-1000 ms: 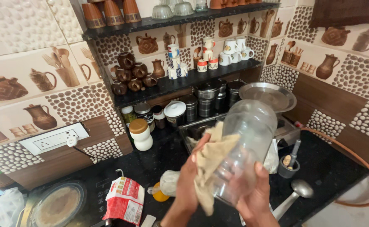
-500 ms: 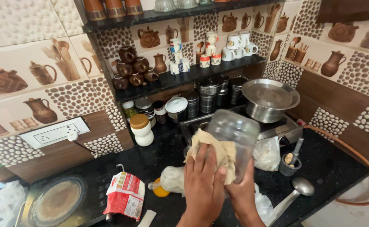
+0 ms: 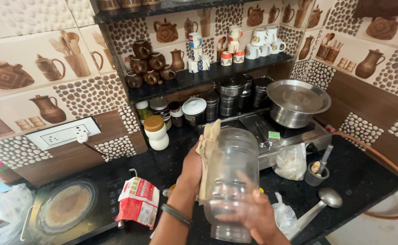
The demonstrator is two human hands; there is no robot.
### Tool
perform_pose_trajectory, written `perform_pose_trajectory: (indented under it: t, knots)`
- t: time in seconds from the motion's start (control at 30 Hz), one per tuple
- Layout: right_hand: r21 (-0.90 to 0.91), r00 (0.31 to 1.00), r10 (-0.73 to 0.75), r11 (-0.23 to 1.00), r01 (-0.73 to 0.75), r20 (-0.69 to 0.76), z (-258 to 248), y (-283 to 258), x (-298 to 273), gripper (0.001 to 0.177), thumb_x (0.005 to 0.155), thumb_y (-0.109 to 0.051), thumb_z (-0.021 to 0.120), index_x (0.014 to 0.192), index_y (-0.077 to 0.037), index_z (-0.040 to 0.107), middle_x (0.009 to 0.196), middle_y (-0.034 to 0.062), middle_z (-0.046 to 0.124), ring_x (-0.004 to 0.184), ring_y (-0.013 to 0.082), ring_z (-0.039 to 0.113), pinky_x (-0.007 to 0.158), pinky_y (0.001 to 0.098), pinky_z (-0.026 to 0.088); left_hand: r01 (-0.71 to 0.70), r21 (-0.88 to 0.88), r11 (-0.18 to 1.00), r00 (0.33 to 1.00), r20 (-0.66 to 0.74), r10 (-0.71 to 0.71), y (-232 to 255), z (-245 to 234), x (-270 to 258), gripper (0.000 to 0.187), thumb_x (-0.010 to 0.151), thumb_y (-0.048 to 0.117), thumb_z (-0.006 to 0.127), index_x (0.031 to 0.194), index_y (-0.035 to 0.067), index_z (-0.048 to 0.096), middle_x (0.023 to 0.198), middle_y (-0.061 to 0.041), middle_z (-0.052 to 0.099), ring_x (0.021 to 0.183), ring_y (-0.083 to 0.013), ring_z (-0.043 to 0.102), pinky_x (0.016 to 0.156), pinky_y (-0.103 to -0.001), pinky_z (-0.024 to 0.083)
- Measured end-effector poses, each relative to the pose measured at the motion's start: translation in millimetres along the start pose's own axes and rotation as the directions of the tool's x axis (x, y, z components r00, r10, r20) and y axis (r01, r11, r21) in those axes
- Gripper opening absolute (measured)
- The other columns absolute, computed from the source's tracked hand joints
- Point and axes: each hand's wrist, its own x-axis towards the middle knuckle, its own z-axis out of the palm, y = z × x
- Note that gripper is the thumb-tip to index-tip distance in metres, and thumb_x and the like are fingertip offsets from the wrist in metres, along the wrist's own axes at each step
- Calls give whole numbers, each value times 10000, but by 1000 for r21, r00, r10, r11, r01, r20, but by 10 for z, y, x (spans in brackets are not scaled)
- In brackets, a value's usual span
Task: The person uses a cloth to wipe kitchen containers and utensils on the counter. They wipe a metal pestle and mortar, open a yellow-lidded jar, wipe its lid and body, place a packaged item into a large plastic bottle, and wipe the outside of the bottle and a glass jar.
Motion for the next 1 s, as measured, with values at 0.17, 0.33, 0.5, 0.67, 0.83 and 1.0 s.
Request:
perform_pose_trajectory:
  t: [0.17,0.33,0.5,0.67,0.83,1.0]
  knots:
    - [401,931,-26,907,-131,363,-95,43,27,905,950,-695,402,1553,-47,215,1376,310,522,1184,453,616,893,526,571,85,-214,973,996,27,-81,-330,-153,-77,495,986,527,503,1142,95,686,893,-79,717,750,-199,688,682,-339,585]
    - [-571,759,-516,787,236,-398,57,0,170,909,933,-720,343,1530,-37,287,1516,179,357,1366,364,446,1103,569,419,132,-308,942,976,-126,-178,-520,-478,18,476,945,467,505,1131,77,703,893,-101,748,753,-239,710,684,-354,584]
    - [-749,444,-648,-315,583,619,306,-161,-45,890,923,-804,329,1403,-94,571,1514,222,491,1459,428,406,1207,626,246,257,-205,944,956,199,-217,-555,-757,-70,370,998,341,571,1143,21,687,969,-111,744,804,-230,727,731,-364,602]
    - [-656,417,-553,-353,667,721,487,-246,-61,941,857,-839,516,1369,-53,583,1466,205,593,1446,416,524,1244,613,319,403,-178,898,912,162,-377,-339,-752,-230,429,961,391,476,1103,62,711,943,-107,764,763,-240,736,704,-381,601]
    - [-748,664,-748,441,496,-1,554,-128,111,889,902,-793,464,1270,-2,639,1227,170,721,1135,308,696,1013,485,514,83,-254,964,994,95,-60,-439,-510,-386,436,1039,295,441,1266,0,668,1095,-130,728,935,-247,714,813,-401,590]
    - [118,829,-99,974,194,-550,241,-324,514,839,921,-781,355,1170,-36,650,1046,144,645,952,285,609,875,476,504,-443,288,849,877,-58,477,-626,-177,-659,498,1040,311,435,1449,33,491,1354,-113,612,1199,-226,612,998,-359,483]
